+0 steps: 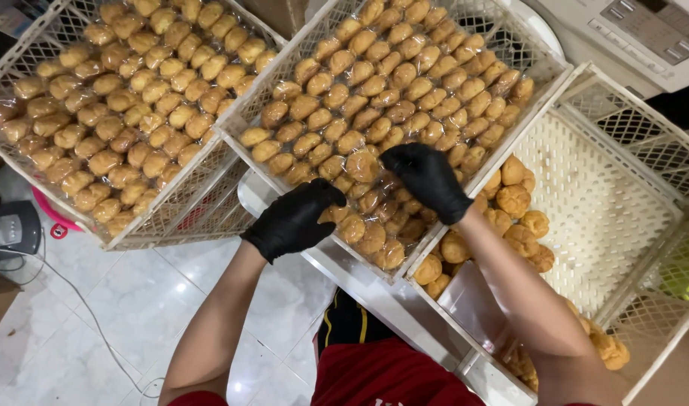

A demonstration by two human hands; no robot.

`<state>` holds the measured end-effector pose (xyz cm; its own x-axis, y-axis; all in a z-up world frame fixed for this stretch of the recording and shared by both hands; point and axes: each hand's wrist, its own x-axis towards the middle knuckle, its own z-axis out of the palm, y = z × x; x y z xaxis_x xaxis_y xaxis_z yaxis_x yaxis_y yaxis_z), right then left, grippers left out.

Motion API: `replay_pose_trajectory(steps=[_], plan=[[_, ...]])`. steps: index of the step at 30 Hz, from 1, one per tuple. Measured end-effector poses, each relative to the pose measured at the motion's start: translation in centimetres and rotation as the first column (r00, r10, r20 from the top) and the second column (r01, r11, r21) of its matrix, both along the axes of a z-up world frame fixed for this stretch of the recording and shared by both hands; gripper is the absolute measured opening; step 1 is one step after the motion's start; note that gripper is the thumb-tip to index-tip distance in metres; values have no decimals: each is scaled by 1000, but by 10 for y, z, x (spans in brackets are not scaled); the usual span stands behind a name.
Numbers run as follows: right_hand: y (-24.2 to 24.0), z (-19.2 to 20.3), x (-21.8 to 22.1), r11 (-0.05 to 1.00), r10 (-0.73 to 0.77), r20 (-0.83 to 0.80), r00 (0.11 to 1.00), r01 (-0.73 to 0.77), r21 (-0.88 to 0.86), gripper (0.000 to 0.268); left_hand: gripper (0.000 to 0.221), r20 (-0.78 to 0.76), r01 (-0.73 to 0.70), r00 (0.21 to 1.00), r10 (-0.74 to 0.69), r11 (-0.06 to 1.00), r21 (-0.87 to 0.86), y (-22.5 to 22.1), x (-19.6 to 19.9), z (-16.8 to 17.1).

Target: Packing individual pastries into small plastic bags from a storage crate

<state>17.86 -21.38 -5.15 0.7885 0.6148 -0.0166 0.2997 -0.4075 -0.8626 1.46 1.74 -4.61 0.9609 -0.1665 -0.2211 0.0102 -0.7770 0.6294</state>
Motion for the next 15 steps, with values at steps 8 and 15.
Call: replay_pose_trajectory(steps=[8,15], plan=[[32,-32,-10,900,165,302,939,-18,-435,62,34,331,-407,803,495,863,-301,12,-8,55],[50,9,-1,943,76,-42,996,-86,-322,57,124,369,-504,565,738,663,-554,6,-32,80]])
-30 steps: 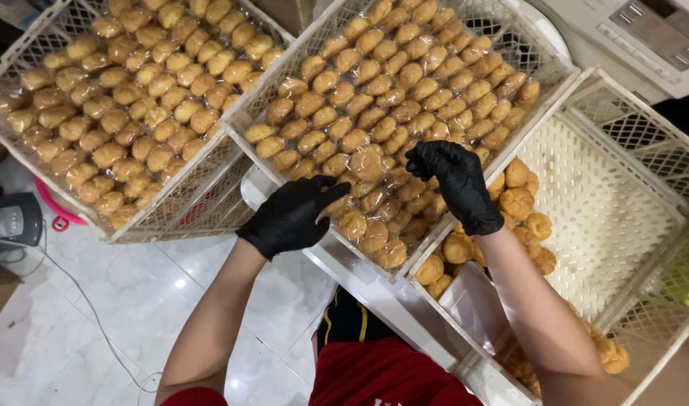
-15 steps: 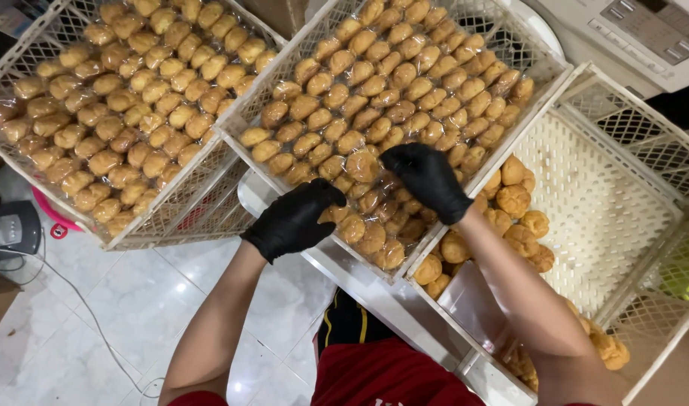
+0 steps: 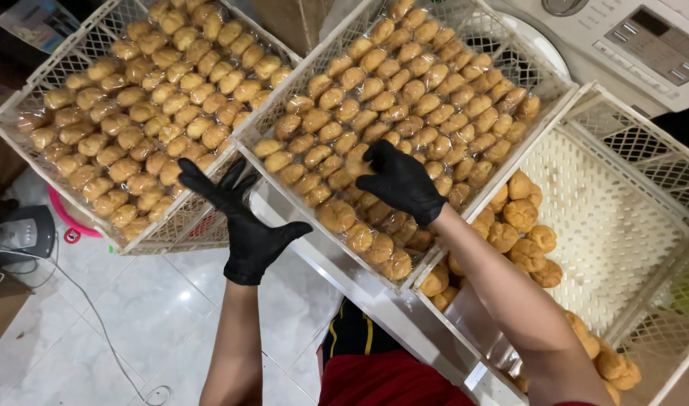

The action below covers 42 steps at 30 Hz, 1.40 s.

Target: Packing individual pastries into small plastic bags from a storage crate

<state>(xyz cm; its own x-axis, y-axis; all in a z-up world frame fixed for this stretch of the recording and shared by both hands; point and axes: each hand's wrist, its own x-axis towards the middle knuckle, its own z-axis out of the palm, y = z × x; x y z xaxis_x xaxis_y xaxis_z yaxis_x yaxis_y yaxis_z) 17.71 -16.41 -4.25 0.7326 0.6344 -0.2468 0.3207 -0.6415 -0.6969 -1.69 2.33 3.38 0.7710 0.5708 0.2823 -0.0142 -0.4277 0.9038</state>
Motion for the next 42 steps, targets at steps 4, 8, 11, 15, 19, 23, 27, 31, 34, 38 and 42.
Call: replay_pose_trajectory(steps=[4,8,11,15,19,23,27,31,34,38,42], plan=[[29,25,-34,986,69,-87,994,-55,160,57,152,251,39,968,-10,993,-110,16,-10,-54],[49,-5,-46,949,244,17,970,-242,201,48,143,149,-44,988,46,999,-19,12,-4,-48],[50,-30,-40,915,315,55,948,-318,246,40,85,15,-37,999,37,997,61,13,2,-18],[58,-39,-53,903,268,90,959,-282,323,52,35,-243,189,960,-139,962,195,28,17,-57],[27,-14,-38,969,195,220,956,-222,104,58,29,-354,401,887,-298,876,269,20,35,-39],[-30,46,-30,923,6,96,995,-42,382,32,47,-606,594,715,-349,760,263,7,49,-27],[-106,99,-45,848,-292,-75,954,294,442,29,42,-748,725,556,-364,652,222,14,63,-29],[-186,130,-71,855,-447,-27,894,436,282,24,45,-796,766,479,-369,619,175,33,78,-57],[-230,142,-105,890,-439,8,898,434,141,29,52,-761,840,411,-502,534,101,43,87,-80],[-283,120,-165,727,-658,-139,740,672,139,27,27,-653,878,403,-641,471,80,49,92,-113],[-350,74,-238,597,-750,-90,655,729,333,18,41,-603,854,485,-633,491,172,51,84,-115]])
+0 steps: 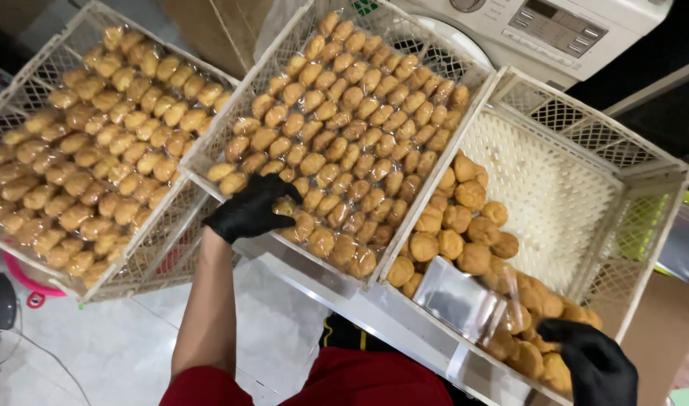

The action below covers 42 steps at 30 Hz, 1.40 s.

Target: Packing individual pastries into small plastic bags from a storage crate

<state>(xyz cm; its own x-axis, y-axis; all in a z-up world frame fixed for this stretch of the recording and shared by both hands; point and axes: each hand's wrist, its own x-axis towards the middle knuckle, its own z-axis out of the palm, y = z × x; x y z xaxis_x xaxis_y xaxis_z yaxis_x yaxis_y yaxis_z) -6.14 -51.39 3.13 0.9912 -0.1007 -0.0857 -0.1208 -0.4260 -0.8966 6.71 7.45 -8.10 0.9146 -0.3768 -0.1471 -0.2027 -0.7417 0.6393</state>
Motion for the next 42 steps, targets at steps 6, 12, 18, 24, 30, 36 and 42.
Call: replay_pose_trajectory(steps=[6,12,18,24,30,36,42], plan=[[-18,-37,-31,940,-340,245,908,321,112,19,27,157,-101,983,93,994,38,-65,-27,47],[3,8,-33,942,-287,187,939,312,-121,19,26,373,-4,928,-6,1000,26,-64,-34,12],[-4,-1,-33,973,-214,192,958,190,134,24,28,596,-55,780,191,970,-238,-184,-62,51],[-4,-18,-30,921,-348,129,929,313,230,22,33,519,71,855,6,989,-129,-335,-57,14],[-17,-18,-38,934,-310,88,947,285,216,32,42,369,82,922,-116,991,108,-366,-29,-19],[-29,-29,-18,947,-306,18,952,302,113,28,25,219,75,975,-36,982,-174,-356,-35,-9],[-4,-37,106,964,-105,48,993,113,-242,37,14,444,165,896,-31,950,-265,-344,-42,20]])
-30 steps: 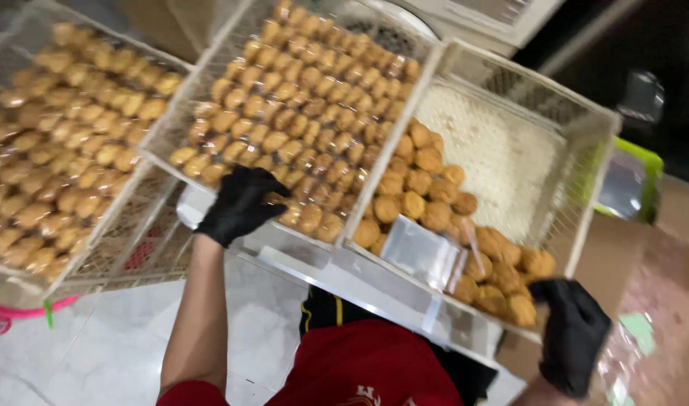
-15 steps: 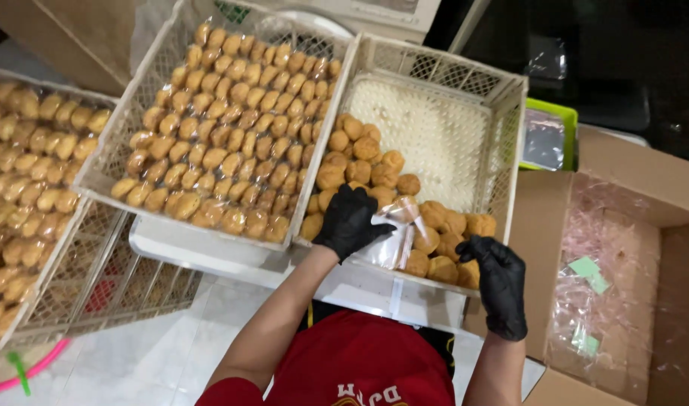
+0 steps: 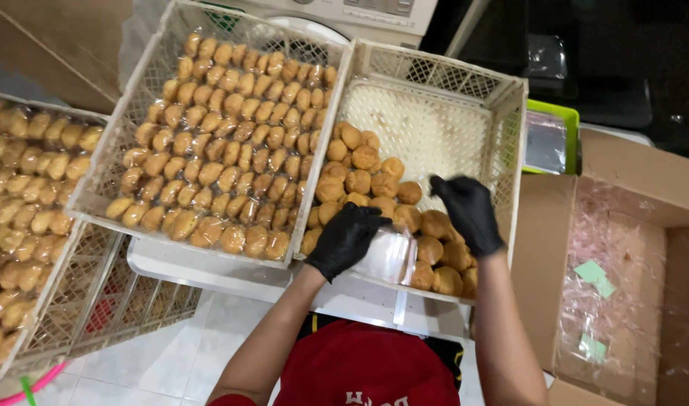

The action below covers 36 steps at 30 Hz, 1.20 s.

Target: Packing individual pastries into small plastic bags from a storage crate

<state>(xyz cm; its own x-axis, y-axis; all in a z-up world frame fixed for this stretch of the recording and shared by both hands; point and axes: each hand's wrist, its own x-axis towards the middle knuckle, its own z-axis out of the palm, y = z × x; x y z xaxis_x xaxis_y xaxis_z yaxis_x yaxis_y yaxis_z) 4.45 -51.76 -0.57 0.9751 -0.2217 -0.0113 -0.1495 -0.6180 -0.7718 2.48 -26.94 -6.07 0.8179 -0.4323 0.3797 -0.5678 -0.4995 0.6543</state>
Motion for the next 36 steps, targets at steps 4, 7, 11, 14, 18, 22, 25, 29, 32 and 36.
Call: replay_pose_trajectory(steps=[4,7,11,14,18,22,25,29,32,36], plan=[[52,-29,85,943,278,60,959,-261,-208,36,17,74,-51,996,49,999,18,4,-2,-22],[91,-37,127,863,375,-93,922,-384,-327,44,18,146,-75,986,76,997,-11,11,-11,-16],[111,-61,165,831,362,-252,898,-433,-350,69,25,92,-161,980,178,973,-167,26,-22,-11],[99,-106,207,878,272,-309,911,-367,-307,66,19,-238,-236,960,146,879,-415,35,-26,15],[74,-161,223,959,142,-209,968,-82,271,45,28,-510,-346,856,-88,635,-691,38,-32,17],[74,-6,116,888,226,6,974,-209,410,39,39,-630,-517,756,-178,426,-742,26,-28,6],[68,49,38,787,371,228,900,-435,438,34,32,-577,-435,802,-152,513,-740,13,-27,4],[65,65,-45,925,188,203,961,-243,294,48,35,-654,-571,754,-61,430,-699,-14,-35,20],[64,44,-72,985,113,305,946,-147,92,49,42,-643,-537,762,-75,480,-693,-26,-51,33],[64,55,-90,963,147,498,855,-239,126,38,48,-402,-328,913,63,698,-636,-35,-62,21]])
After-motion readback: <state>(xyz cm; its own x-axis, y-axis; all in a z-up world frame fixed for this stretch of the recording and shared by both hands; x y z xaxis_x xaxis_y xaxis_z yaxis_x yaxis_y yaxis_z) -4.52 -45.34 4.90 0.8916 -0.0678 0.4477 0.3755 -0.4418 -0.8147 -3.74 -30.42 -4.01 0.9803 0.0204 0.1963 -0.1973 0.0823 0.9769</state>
